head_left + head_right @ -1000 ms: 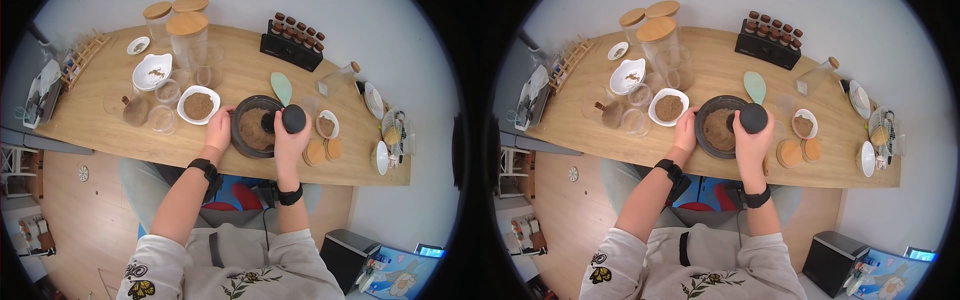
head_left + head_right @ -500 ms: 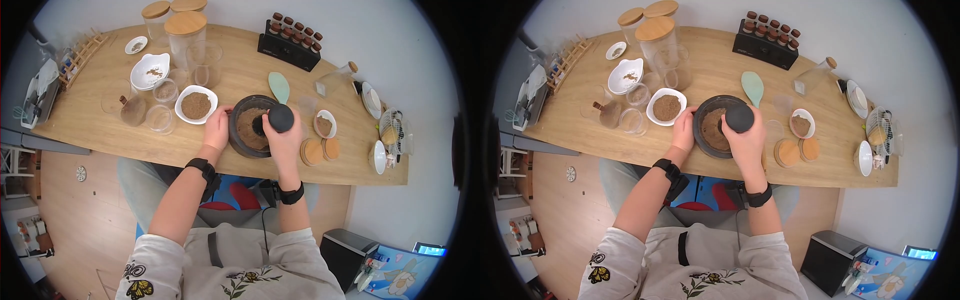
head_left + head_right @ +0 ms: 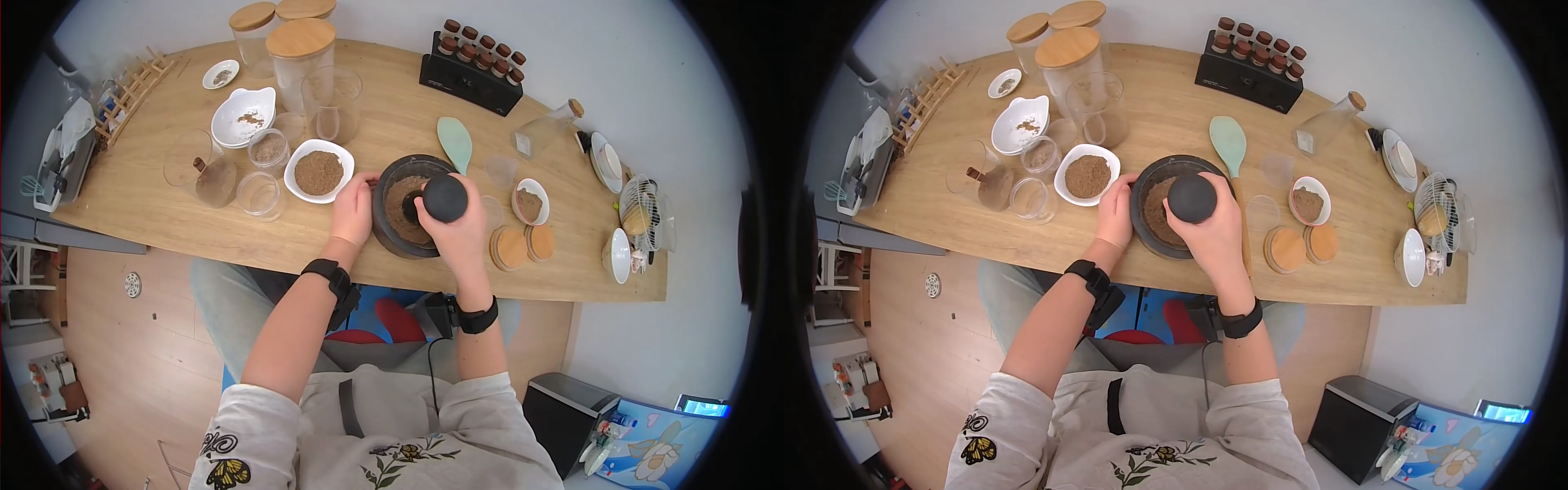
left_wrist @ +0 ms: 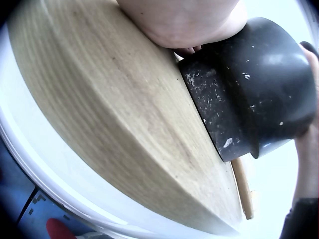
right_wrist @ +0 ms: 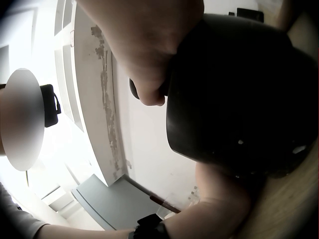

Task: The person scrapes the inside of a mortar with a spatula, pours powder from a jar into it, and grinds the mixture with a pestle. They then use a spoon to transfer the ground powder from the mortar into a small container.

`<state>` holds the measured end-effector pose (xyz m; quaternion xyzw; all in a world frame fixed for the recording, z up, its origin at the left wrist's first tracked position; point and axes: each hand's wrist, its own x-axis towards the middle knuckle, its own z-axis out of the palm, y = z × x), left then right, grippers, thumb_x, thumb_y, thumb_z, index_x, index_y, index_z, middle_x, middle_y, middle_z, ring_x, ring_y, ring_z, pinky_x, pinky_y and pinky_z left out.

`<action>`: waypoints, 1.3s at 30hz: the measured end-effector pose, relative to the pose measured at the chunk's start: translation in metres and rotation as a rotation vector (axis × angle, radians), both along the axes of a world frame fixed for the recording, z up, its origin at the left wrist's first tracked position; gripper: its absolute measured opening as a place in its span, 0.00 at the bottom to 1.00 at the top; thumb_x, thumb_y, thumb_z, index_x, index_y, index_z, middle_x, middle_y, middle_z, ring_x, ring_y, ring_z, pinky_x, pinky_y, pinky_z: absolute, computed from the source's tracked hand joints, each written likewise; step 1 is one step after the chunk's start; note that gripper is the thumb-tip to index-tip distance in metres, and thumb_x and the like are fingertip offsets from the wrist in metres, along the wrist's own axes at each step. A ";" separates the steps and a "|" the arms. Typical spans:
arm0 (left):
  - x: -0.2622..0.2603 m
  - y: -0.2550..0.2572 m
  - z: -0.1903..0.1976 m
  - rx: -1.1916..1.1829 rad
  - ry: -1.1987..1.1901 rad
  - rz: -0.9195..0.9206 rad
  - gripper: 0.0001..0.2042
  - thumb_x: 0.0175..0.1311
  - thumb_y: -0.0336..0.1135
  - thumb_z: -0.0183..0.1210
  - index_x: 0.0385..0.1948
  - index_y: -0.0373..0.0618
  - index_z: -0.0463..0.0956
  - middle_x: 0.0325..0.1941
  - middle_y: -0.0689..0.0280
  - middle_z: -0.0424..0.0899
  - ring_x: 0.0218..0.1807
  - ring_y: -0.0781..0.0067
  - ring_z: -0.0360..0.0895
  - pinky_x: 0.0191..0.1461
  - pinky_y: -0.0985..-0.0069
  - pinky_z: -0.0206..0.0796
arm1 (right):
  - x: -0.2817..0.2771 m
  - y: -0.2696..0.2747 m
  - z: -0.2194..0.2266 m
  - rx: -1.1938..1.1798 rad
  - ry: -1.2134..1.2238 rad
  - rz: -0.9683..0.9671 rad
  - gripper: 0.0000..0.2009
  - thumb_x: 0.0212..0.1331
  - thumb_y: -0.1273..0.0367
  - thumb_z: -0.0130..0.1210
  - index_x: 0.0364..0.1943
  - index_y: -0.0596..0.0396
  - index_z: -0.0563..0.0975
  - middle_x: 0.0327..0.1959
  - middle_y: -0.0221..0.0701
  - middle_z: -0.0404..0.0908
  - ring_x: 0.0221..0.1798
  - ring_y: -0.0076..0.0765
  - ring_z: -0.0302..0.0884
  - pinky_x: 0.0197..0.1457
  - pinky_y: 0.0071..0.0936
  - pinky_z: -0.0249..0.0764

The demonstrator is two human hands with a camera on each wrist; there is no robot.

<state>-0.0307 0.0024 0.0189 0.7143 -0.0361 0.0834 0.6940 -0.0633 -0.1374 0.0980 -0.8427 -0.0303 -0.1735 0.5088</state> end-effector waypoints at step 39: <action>0.000 0.000 0.002 -0.028 0.004 -0.016 0.13 0.62 0.28 0.35 0.37 0.31 0.70 0.35 0.55 0.77 0.40 0.66 0.75 0.47 0.74 0.65 | 0.002 -0.006 -0.001 0.016 -0.021 0.136 0.20 0.38 0.74 0.64 0.38 0.59 0.69 0.34 0.34 0.77 0.38 0.30 0.74 0.43 0.24 0.69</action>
